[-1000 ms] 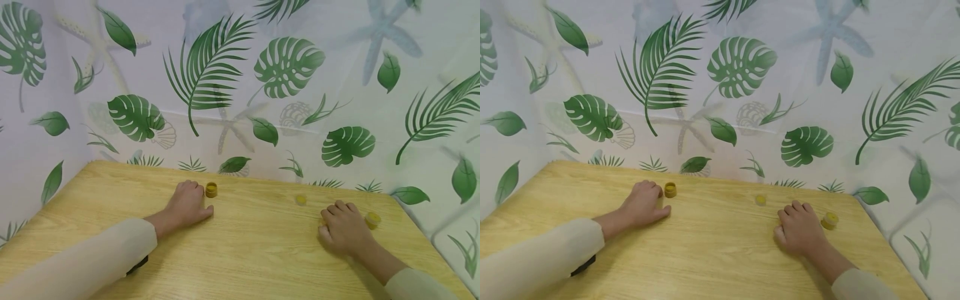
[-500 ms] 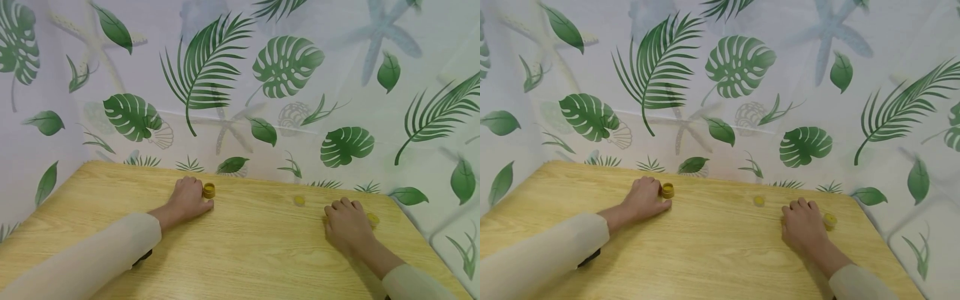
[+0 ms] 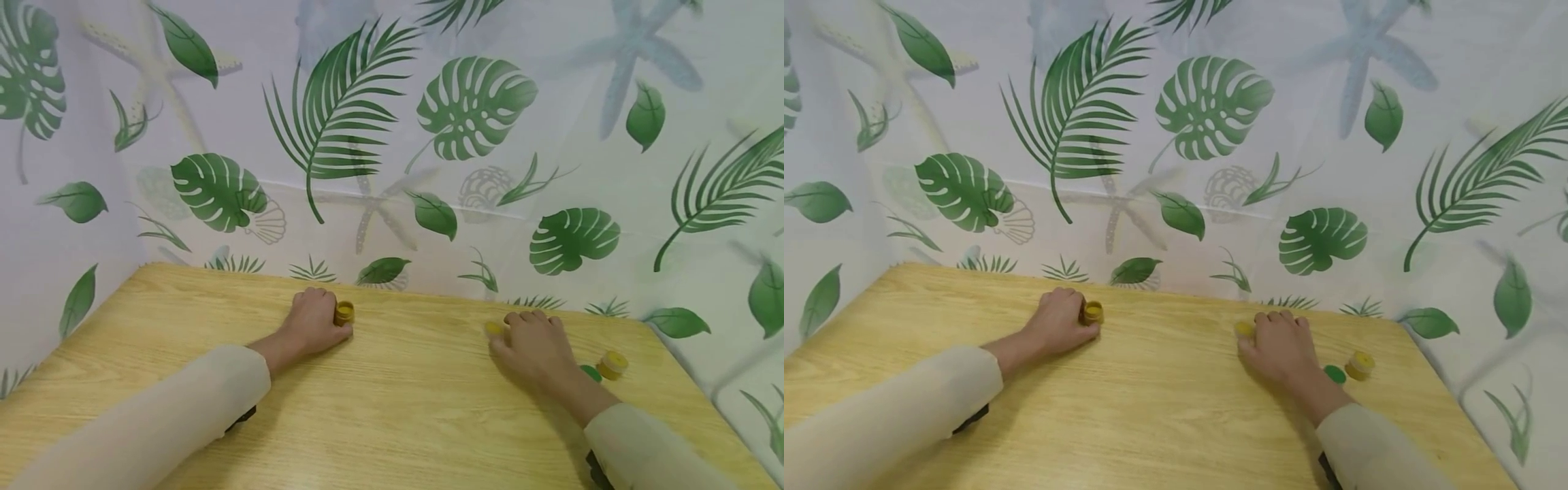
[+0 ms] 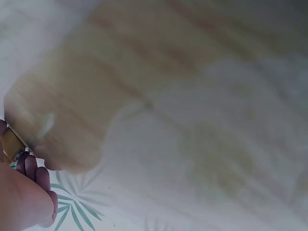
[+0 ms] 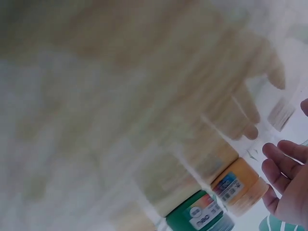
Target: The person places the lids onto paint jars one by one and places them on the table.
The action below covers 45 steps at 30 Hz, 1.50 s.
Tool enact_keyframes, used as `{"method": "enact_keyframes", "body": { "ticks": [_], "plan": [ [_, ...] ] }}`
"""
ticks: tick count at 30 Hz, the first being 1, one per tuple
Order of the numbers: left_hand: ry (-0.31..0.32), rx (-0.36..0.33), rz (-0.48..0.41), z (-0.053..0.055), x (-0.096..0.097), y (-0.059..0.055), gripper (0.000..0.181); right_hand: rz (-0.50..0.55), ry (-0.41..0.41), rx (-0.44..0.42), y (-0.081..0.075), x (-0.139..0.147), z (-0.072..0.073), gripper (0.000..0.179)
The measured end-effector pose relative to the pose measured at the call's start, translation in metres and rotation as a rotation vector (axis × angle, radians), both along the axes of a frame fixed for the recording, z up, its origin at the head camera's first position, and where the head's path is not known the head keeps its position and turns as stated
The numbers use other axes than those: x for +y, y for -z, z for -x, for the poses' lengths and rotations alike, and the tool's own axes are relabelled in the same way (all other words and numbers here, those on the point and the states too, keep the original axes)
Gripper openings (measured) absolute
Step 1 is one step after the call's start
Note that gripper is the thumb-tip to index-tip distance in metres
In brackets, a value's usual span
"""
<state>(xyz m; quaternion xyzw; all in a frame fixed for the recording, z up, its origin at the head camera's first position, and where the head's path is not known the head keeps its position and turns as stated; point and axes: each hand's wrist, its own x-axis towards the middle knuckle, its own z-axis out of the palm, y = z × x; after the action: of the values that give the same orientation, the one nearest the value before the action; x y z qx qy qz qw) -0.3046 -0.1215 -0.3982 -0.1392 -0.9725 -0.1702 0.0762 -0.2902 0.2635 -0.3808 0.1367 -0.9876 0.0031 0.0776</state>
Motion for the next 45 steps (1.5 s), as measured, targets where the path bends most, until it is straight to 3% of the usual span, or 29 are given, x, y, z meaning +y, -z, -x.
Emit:
{"method": "enact_keyframes", "body": {
  "ticks": [13, 36, 45],
  "plan": [
    [-0.010, 0.007, 0.002, 0.000, 0.001, 0.000, 0.032, 0.028, 0.018, -0.025, 0.003, -0.001, 0.005, 0.054],
    [-0.008, 0.076, -0.024, 0.001, 0.002, 0.006, 0.031, 0.006, -0.013, 0.038, 0.009, 0.002, 0.008, 0.052],
    [-0.005, 0.043, -0.025, 0.001, 0.002, 0.003, 0.031, 0.008, -0.041, 0.075, 0.011, 0.001, 0.008, 0.044]
  ]
}}
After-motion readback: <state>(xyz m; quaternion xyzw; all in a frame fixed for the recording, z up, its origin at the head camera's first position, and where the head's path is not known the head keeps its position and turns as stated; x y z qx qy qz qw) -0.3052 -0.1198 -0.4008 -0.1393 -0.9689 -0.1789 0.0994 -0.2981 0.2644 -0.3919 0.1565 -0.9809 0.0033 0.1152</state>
